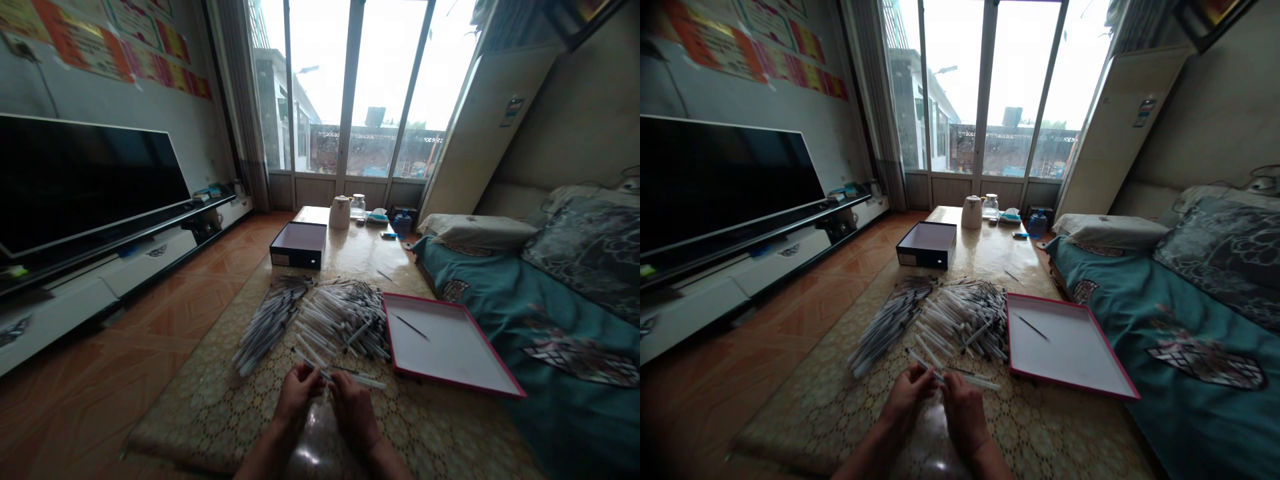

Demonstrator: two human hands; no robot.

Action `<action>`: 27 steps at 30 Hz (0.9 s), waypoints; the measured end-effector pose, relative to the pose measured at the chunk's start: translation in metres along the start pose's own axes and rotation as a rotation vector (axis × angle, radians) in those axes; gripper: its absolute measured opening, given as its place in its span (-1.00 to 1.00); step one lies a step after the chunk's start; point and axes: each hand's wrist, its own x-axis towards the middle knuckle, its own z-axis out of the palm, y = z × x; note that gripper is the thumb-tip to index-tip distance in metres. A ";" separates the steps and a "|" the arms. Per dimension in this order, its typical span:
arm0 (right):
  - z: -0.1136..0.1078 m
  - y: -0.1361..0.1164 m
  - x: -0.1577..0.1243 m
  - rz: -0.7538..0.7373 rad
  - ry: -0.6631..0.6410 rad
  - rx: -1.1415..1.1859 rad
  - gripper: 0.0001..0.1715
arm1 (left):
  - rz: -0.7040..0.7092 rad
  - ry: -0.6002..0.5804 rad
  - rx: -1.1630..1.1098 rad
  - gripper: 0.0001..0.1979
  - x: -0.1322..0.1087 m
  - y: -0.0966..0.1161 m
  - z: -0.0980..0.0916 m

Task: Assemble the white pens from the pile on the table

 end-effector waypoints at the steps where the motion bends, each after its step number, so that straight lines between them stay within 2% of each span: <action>1: 0.001 0.000 0.000 0.001 -0.007 -0.013 -0.73 | 0.016 0.010 0.012 -0.66 0.001 -0.001 0.001; 3: 0.002 0.001 -0.001 0.013 -0.006 -0.025 -0.72 | 0.053 0.069 0.072 -0.63 0.004 -0.001 0.000; 5: 0.004 0.003 -0.002 0.049 0.015 -0.001 -0.72 | 0.133 0.219 0.192 -0.57 0.004 0.000 -0.004; 7: 0.004 0.004 -0.002 0.092 0.028 0.043 -0.73 | 0.343 0.442 0.382 -0.54 0.001 0.003 -0.008; 8: 0.004 0.003 -0.002 0.109 0.026 0.062 -0.73 | 0.485 0.522 0.511 -0.54 -0.001 0.005 -0.011; 9: 0.004 0.003 -0.002 0.119 0.015 0.074 -0.74 | 0.632 0.539 0.664 -0.57 -0.005 0.007 -0.013; 10: 0.003 0.002 -0.001 0.126 -0.004 0.080 -0.75 | 0.768 0.475 0.835 -0.61 -0.008 0.010 -0.015; 12: 0.002 0.001 0.000 0.140 -0.044 0.085 -0.77 | 0.948 0.181 1.150 -0.68 -0.012 0.015 -0.017; 14: 0.001 0.001 0.002 0.157 -0.075 0.093 -0.79 | 1.017 -0.117 1.344 -0.69 -0.011 0.018 -0.018; 15: 0.001 0.002 0.002 0.161 -0.092 0.098 -0.81 | 1.026 -0.204 1.401 -0.70 -0.009 0.018 -0.018; 19: -0.004 0.009 0.006 0.126 -0.192 0.083 -0.86 | 1.048 -0.319 1.532 -0.86 0.007 0.014 -0.021; 22: -0.010 0.012 0.009 0.086 -0.292 0.036 -0.88 | 1.070 -0.394 1.561 -0.90 0.014 0.011 -0.024; 27: -0.017 0.015 0.014 -0.007 -0.410 -0.010 -0.89 | 0.902 -0.524 1.475 -0.87 0.016 0.007 -0.033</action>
